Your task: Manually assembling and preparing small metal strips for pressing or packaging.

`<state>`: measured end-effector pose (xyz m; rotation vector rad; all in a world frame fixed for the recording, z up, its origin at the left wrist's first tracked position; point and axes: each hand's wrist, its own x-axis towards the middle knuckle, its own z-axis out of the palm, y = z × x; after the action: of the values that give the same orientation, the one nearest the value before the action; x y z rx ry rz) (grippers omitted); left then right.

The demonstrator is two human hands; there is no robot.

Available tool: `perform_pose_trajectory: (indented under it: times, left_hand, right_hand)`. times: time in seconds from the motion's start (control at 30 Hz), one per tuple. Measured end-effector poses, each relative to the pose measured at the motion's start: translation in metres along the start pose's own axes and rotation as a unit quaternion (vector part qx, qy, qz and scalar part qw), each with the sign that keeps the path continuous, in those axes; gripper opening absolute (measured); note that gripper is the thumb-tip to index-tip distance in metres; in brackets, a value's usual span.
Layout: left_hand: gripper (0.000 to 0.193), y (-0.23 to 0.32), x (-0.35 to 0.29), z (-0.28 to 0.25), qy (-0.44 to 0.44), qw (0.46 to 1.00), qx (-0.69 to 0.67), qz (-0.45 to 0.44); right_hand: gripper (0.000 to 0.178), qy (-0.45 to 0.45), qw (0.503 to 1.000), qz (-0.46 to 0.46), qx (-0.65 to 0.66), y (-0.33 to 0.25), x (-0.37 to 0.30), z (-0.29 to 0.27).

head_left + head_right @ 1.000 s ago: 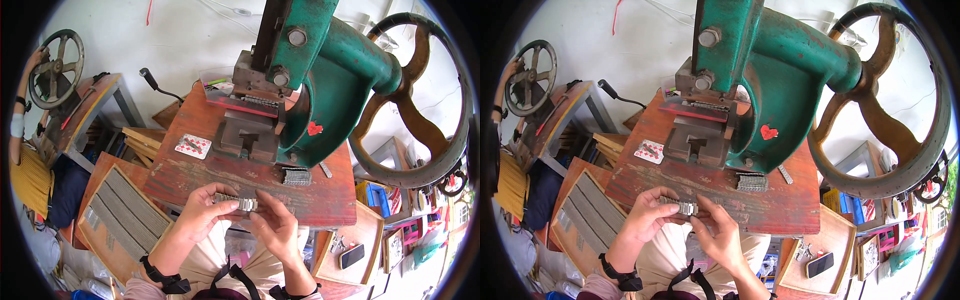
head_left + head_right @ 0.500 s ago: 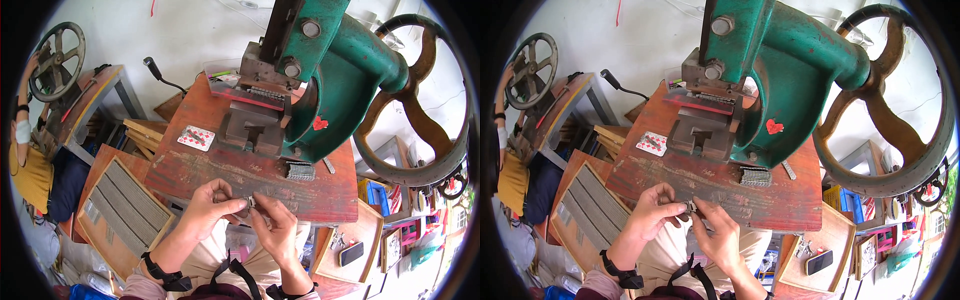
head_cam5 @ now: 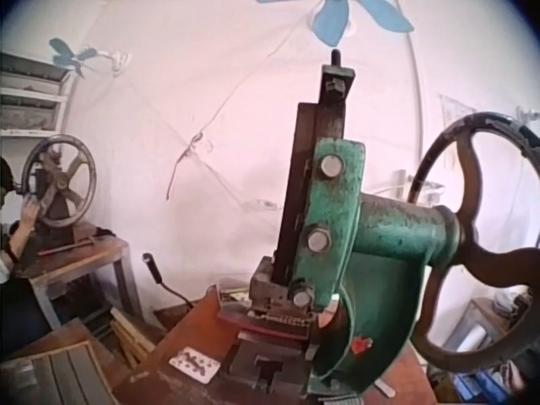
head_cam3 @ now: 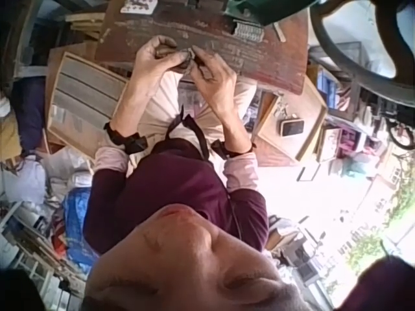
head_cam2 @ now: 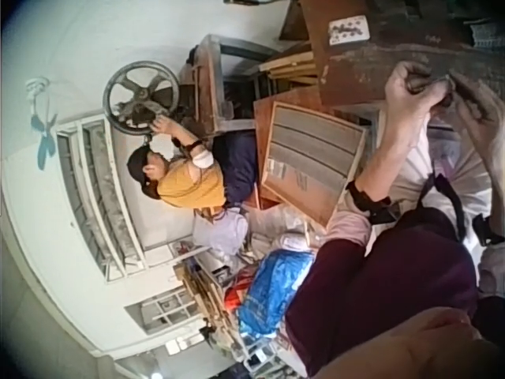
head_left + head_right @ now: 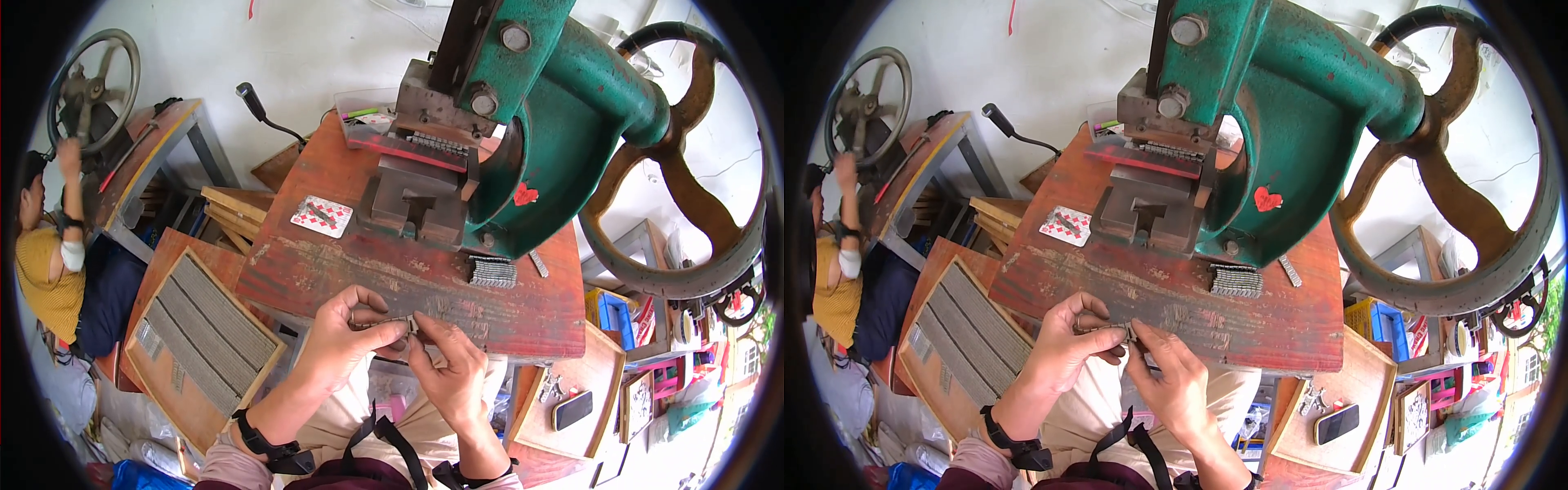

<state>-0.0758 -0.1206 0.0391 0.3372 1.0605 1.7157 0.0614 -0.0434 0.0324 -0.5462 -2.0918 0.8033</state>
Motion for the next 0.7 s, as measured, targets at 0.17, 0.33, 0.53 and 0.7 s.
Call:
perform_pose_trajectory:
  times: [0.17, 0.33, 0.53, 0.7]
  left_hand:
    - [0.029, -0.0007, -0.0005, 0.0025, -0.002, 0.999, 0.03, 0.024]
    - [0.027, -0.0005, 0.0002, 0.002, -0.013, 0.997, 0.077, 0.027]
    - [0.028, 0.0001, 0.0026, 0.0027, -0.008, 0.998, 0.062, 0.003]
    - [0.03, -0.002, 0.0026, 0.0028, -0.005, 0.999, 0.041, -0.002]
  right_hand:
    - [0.036, 0.003, 1.0, -0.015, -0.017, 0.0035, -0.0015, 0.0002]
    - [0.036, 0.007, 1.0, -0.015, -0.025, 0.0054, -0.004, 0.0005]
    - [0.035, 0.007, 1.0, 0.023, -0.012, 0.0028, -0.0053, -0.0005]
    - [0.033, -0.01, 0.998, 0.061, 0.03, 0.0048, -0.0054, -0.0032]
